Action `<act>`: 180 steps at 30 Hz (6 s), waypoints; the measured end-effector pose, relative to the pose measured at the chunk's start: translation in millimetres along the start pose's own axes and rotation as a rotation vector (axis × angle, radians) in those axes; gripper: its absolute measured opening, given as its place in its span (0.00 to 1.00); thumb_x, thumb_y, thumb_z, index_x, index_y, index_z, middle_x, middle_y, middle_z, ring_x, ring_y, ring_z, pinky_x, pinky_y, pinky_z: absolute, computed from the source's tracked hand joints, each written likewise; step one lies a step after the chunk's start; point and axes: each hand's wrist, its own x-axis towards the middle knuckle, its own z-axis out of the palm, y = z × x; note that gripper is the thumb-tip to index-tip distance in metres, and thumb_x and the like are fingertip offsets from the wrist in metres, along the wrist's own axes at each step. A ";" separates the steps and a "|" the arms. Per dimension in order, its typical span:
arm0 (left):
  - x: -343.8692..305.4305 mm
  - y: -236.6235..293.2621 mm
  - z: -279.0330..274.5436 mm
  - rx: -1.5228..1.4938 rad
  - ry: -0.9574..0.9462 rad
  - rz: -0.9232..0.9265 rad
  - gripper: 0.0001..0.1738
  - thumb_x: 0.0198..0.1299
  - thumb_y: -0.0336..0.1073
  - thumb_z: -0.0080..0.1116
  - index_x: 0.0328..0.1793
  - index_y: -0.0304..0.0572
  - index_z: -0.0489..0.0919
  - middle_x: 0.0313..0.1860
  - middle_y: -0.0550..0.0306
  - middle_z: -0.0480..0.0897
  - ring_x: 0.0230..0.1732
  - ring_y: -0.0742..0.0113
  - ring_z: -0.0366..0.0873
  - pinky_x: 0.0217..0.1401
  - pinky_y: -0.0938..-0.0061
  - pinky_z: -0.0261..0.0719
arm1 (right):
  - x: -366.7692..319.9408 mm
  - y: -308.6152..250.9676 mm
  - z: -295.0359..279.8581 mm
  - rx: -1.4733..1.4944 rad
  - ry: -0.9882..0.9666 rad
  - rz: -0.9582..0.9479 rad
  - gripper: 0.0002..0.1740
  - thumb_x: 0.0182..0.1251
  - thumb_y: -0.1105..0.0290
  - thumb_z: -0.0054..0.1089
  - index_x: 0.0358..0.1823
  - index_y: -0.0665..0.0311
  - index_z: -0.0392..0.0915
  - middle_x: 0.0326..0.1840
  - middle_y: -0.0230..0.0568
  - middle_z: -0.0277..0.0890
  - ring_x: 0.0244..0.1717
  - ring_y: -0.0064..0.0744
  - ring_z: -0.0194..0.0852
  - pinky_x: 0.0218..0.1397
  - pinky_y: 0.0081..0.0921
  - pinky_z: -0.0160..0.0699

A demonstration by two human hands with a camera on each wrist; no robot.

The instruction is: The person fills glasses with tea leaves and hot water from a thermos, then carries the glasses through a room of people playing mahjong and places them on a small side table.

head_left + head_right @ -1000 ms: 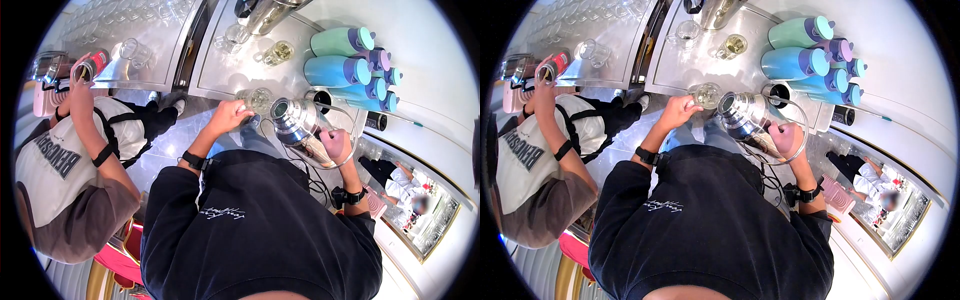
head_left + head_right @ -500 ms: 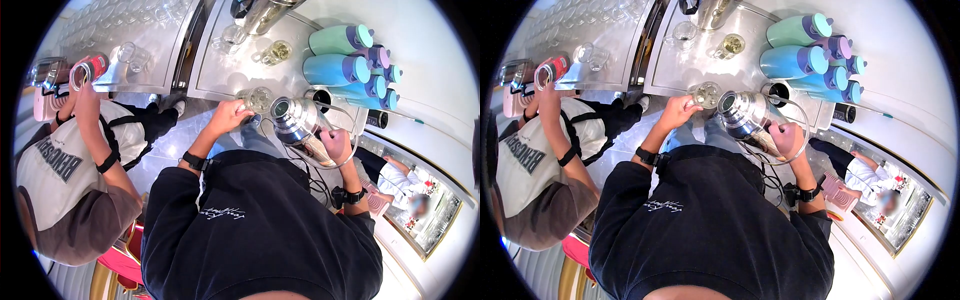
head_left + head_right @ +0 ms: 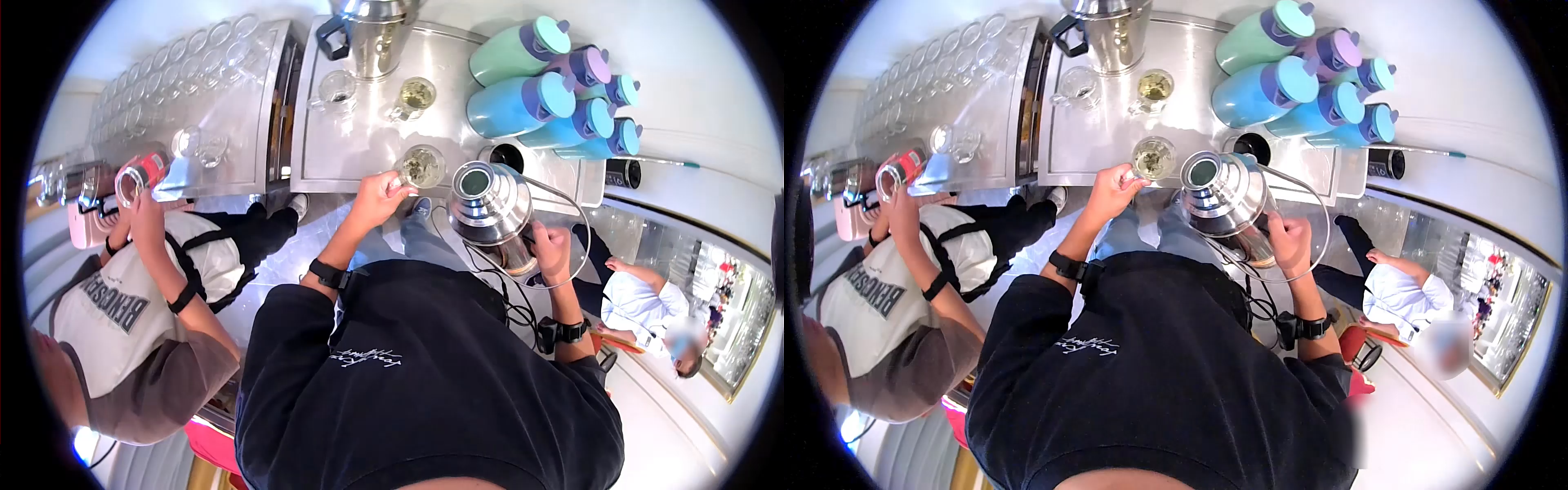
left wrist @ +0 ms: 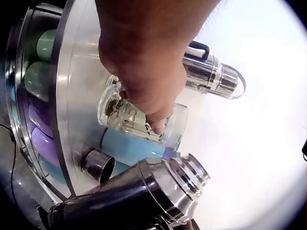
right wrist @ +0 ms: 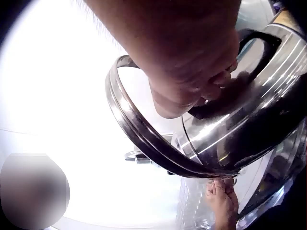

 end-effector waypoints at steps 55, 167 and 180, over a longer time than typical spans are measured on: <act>67.5 -23.8 -89.9 0.634 0.776 0.322 0.25 0.61 0.37 0.64 0.60 0.31 0.72 0.51 0.39 0.76 0.54 0.43 0.74 0.63 0.54 0.69 | -22.8 46.9 -3.9 0.532 0.023 -0.040 0.28 0.73 0.63 0.53 0.11 0.60 0.63 0.10 0.26 0.59 0.11 0.16 0.51 0.16 0.22 0.43; -87.4 -20.3 -24.2 0.008 0.375 0.193 0.18 0.63 0.36 0.61 0.26 0.36 0.67 0.22 0.49 0.66 0.28 0.49 0.67 0.35 0.60 0.66 | 38.4 -70.9 51.9 -0.606 -0.324 -0.413 0.29 0.66 0.56 0.58 0.15 0.76 0.71 0.10 0.59 0.55 0.09 0.43 0.54 0.19 0.43 0.58; -63.0 -17.9 -25.6 0.008 0.257 0.128 0.18 0.62 0.34 0.61 0.26 0.36 0.66 0.21 0.49 0.66 0.27 0.50 0.65 0.33 0.61 0.65 | 29.7 -80.4 55.4 -0.617 -0.210 -0.298 0.30 0.65 0.57 0.60 0.14 0.77 0.69 0.09 0.57 0.52 0.10 0.36 0.48 0.19 0.41 0.58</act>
